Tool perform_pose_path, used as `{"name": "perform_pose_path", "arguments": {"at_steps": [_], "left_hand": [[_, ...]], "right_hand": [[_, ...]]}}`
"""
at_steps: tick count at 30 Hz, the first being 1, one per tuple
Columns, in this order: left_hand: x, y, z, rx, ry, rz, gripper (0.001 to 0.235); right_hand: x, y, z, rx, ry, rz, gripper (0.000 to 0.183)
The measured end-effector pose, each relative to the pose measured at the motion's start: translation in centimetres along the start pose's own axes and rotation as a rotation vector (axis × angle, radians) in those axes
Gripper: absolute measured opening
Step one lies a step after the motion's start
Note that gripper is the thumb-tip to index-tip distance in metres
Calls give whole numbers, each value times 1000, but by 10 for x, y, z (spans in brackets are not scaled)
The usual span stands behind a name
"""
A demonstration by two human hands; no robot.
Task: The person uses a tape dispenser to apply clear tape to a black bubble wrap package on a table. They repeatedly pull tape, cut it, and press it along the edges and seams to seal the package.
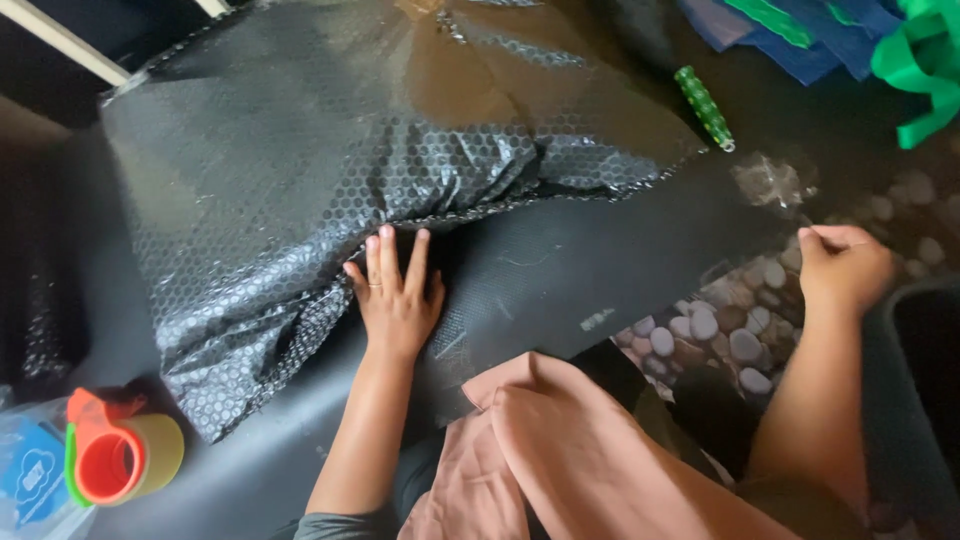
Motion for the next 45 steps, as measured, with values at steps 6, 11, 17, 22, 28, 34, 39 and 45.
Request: {"name": "perform_pose_path", "arguments": {"at_steps": [6,11,17,22,28,34,39,45], "left_hand": [[3,1,3,-14,36,17,61],[-6,-3,2,2,54,-43,57],[-1,0,2,-17,6,-182,71],[-4,-2,5,-1,44,-179,71],[4,5,7,-2,96,-170,63],[13,9,13,0,212,-236,63],[14,13,15,11,295,-253,62],[18,13,15,6,326,-246,61]], "right_hand": [[-42,19,97,-398,742,-198,9],[-102,55,272,-669,-49,34,8],[-96,135,450,-972,-1046,752,16],[-52,169,530,-1350,-626,583,9],[-22,164,544,-1426,-340,479,9],[-9,172,548,-1519,-158,284,7],[4,181,546,-1528,-97,22,4],[-6,178,539,-1464,-280,-97,14]]}}
Point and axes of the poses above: each hand's wrist, its own y-axis away from the middle knuckle, its own x-axis out of the palm, z = x × y, the point moved 7 cm from there along -y, towards the middle knuckle, and after that the axes turned 11 degrees about y, right-handed, at the moved point
